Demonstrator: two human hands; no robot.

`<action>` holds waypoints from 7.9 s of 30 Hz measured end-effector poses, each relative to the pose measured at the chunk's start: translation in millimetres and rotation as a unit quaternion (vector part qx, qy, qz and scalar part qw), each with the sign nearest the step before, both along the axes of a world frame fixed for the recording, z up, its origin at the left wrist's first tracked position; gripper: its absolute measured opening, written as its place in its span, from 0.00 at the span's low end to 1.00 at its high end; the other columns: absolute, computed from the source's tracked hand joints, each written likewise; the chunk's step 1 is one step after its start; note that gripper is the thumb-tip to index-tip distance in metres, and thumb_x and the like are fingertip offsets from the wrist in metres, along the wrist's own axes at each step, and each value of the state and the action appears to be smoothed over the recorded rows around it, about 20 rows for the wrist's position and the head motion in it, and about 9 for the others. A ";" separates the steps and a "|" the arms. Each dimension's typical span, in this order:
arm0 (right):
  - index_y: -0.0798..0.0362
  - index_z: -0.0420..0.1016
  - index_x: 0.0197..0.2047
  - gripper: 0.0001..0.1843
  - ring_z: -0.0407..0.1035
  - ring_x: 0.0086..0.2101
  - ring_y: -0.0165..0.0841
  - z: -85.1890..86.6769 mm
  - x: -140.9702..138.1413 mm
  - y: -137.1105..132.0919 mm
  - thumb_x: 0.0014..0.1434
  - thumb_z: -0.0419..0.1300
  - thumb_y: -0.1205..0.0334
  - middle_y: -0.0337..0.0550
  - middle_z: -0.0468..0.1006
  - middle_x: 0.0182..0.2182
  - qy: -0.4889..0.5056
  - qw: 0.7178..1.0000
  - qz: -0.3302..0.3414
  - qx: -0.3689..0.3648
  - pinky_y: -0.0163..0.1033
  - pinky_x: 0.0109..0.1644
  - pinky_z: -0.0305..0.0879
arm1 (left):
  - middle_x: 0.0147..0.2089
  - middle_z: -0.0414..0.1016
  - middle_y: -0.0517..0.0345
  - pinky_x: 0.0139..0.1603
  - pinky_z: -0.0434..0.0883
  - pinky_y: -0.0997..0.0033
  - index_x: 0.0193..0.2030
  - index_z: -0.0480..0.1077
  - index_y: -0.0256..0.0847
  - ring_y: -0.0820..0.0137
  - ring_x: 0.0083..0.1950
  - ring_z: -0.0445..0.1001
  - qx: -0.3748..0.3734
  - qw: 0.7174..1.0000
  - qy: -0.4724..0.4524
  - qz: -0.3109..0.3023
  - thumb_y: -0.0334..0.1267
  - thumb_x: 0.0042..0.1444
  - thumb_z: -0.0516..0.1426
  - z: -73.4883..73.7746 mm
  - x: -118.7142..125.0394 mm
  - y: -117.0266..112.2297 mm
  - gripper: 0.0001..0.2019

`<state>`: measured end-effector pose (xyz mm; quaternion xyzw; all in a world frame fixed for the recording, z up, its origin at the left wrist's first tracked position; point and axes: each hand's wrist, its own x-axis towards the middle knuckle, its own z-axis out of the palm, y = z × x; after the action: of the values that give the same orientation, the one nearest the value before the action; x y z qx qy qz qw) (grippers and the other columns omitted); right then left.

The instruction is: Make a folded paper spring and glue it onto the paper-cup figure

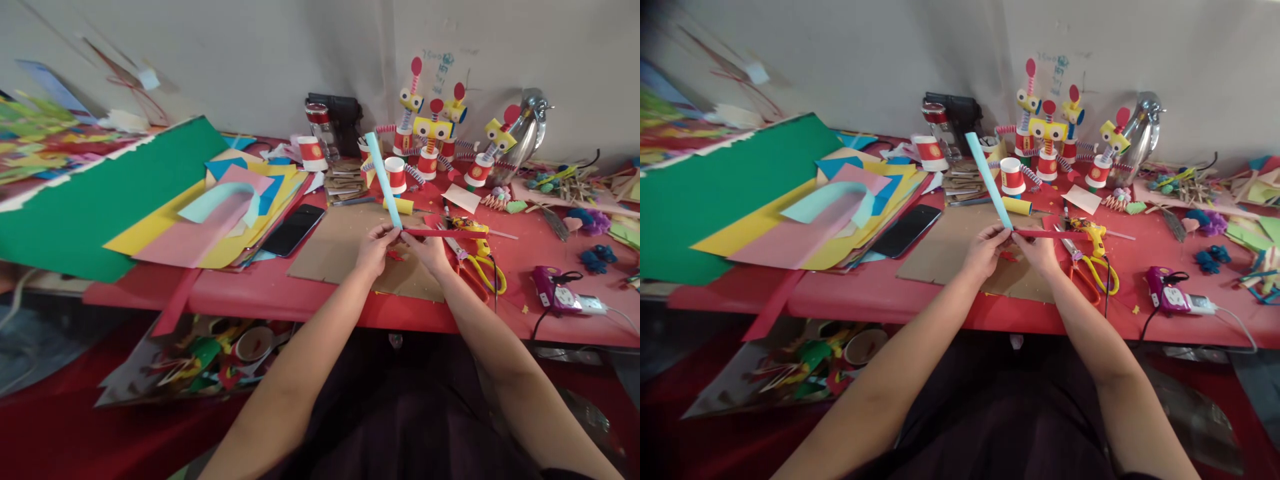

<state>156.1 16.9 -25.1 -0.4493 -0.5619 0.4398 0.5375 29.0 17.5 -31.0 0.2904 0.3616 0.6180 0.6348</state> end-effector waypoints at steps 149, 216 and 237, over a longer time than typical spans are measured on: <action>0.51 0.80 0.33 0.14 0.73 0.39 0.37 7.7 1.4 -1.3 0.47 0.67 0.50 0.44 0.81 0.37 0.001 0.999 0.044 0.019 0.43 0.46 0.70 | 0.33 0.81 0.60 0.40 0.73 0.77 0.31 0.78 0.39 0.76 0.33 0.78 -0.034 0.998 -0.046 0.018 0.29 0.43 0.68 3.0 3.4 -2.4 0.07; 0.53 0.81 0.25 0.20 0.73 0.27 0.34 14.6 6.3 -2.3 0.35 0.73 0.45 0.41 0.80 0.23 0.095 0.980 0.109 -0.139 0.39 0.33 0.68 | 0.27 0.77 0.63 0.37 0.78 0.74 0.29 0.69 0.38 0.75 0.30 0.78 -0.096 0.990 -0.043 -0.091 0.23 0.47 0.64 9.9 -2.6 -6.4 0.10; 0.51 0.80 0.29 0.12 0.75 0.33 0.36 4.1 -3.0 -2.5 0.46 0.69 0.51 0.41 0.82 0.29 0.068 0.997 0.000 -0.028 0.42 0.42 0.70 | 0.27 0.78 0.62 0.40 0.72 0.74 0.26 0.77 0.39 0.76 0.30 0.75 -0.024 0.999 -0.018 0.033 0.33 0.36 0.71 -2.0 0.3 -0.4 0.09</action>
<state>153.1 14.4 -21.1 -0.4326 -0.5116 0.4850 0.5621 29.4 17.2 -33.0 0.2519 0.3738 0.6348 0.6275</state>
